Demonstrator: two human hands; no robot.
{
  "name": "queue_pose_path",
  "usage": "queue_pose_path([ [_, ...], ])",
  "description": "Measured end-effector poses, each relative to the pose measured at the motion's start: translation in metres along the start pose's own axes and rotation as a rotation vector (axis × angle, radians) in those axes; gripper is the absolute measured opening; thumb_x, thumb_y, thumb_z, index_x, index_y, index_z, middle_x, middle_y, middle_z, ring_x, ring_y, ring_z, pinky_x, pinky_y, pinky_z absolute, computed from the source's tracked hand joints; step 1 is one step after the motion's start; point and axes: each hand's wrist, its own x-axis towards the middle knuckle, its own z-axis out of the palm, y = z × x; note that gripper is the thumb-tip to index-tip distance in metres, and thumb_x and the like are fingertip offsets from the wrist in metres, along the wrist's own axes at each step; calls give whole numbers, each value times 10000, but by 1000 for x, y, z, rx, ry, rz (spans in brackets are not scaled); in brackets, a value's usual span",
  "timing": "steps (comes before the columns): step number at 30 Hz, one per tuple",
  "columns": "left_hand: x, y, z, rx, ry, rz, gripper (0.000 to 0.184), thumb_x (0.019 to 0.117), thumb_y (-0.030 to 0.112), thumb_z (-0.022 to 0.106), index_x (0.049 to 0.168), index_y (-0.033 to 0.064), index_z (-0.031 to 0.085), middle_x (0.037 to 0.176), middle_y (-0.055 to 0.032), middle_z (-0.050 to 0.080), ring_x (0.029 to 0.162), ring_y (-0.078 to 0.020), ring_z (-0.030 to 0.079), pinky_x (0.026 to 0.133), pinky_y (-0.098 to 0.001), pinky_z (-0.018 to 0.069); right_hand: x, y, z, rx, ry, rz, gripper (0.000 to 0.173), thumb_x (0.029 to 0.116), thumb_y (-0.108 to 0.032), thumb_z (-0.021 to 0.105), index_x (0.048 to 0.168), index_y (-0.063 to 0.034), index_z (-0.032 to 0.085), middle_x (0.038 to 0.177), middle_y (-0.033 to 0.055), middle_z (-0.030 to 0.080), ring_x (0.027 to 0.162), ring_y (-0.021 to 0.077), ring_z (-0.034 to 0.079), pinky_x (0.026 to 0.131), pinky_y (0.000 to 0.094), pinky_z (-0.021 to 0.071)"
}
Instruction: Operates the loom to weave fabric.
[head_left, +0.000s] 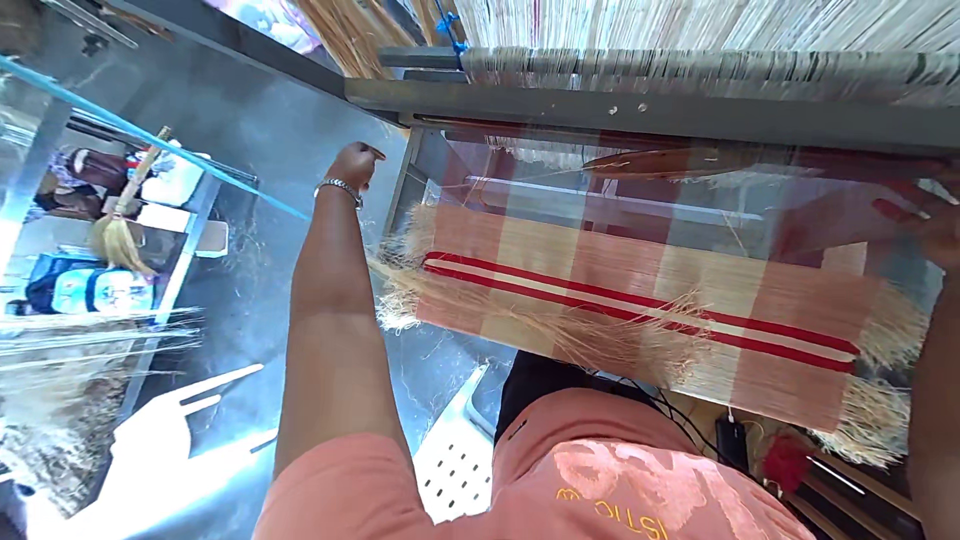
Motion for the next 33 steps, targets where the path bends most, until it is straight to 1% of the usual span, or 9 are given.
queue_pose_path([
  [3, 24, 16, -10, 184, 148, 146, 407, 1024, 210, 451, 1363, 20, 570, 1323, -314, 606, 1264, -500, 562, 1021, -723, 401, 2, -3, -2, -66, -1, 5, 493, 1062, -525, 484, 1438, -206, 467, 1369, -22, 600, 1223, 205, 646, 958, 446, 592],
  [7, 7, 33, 0, 532, 5, 102, 865, 832, 200, 797, 1559, 16, 367, 1534, -410, 338, 1444, -641, 222, 1059, -884, 118, -4, -11, 4, -104, -1, 20, 576, 1029, -603, 492, 1451, -214, 441, 1390, -31, 578, 1228, 190, 639, 963, 441, 585],
  [9, -24, 57, 23, 536, 64, 234, 813, 841, 162, 754, 1535, -39, 382, 1562, -410, 292, 1453, -656, 179, 1080, -885, 63, -15, -21, 18, -147, 42, 21, 624, 1025, -619, 484, 1473, -188, 421, 1402, -10, 573, 1227, 185, 638, 953, 428, 589],
  [12, -79, 105, 83, 237, 131, 558, 489, 960, 95, 561, 1416, -68, 495, 1390, -350, 521, 1306, -520, 499, 1065, -691, 396, -24, -29, 25, -181, 57, 29, 682, 1033, -623, 456, 1520, -152, 378, 1451, 26, 550, 1275, 200, 605, 996, 443, 561],
  [14, -110, 131, 131, -84, -125, 531, 418, 1029, 123, 477, 1416, -36, 469, 1176, -226, 664, 989, -303, 689, 857, -480, 576, -26, -29, 27, -167, 71, 35, 683, 1034, -618, 462, 1527, -154, 377, 1466, 37, 542, 1294, 215, 594, 1008, 457, 554],
  [20, -155, 171, 234, -550, -529, 238, 400, 1093, 235, 446, 1429, 19, 450, 906, -121, 678, 591, -141, 617, 544, -290, 533, -23, -25, 24, -125, 89, 57, 695, 1022, -631, 479, 1527, -162, 386, 1473, 40, 540, 1322, 238, 571, 1023, 488, 538],
  [28, -192, 198, 281, -723, -511, 139, 822, 1096, 265, 480, 1624, 203, -147, 877, -155, 692, 495, -168, 610, 443, -283, 523, -25, -25, 28, -112, 122, 73, 700, 1020, -630, 487, 1533, -164, 388, 1491, 42, 533, 1332, 240, 566, 1014, 486, 542],
  [31, -190, 199, 292, -797, -471, 184, 819, 1087, 267, 502, 1630, 198, -107, 872, -159, 690, 518, -175, 634, 462, -291, 545, -23, -23, 25, -88, 143, 70, 734, 999, -641, 524, 1538, -159, 395, 1498, 57, 537, 1332, 253, 572, 1012, 500, 551],
  [33, -181, 200, 288, -913, -546, 171, 654, 1083, 238, 510, 1614, 200, 130, 787, -87, 617, 520, -130, 583, 471, -255, 512, -19, -21, 22, -75, 145, 67, 743, 993, -641, 537, 1537, -154, 398, 1492, 63, 546, 1314, 256, 590, 995, 491, 567],
])
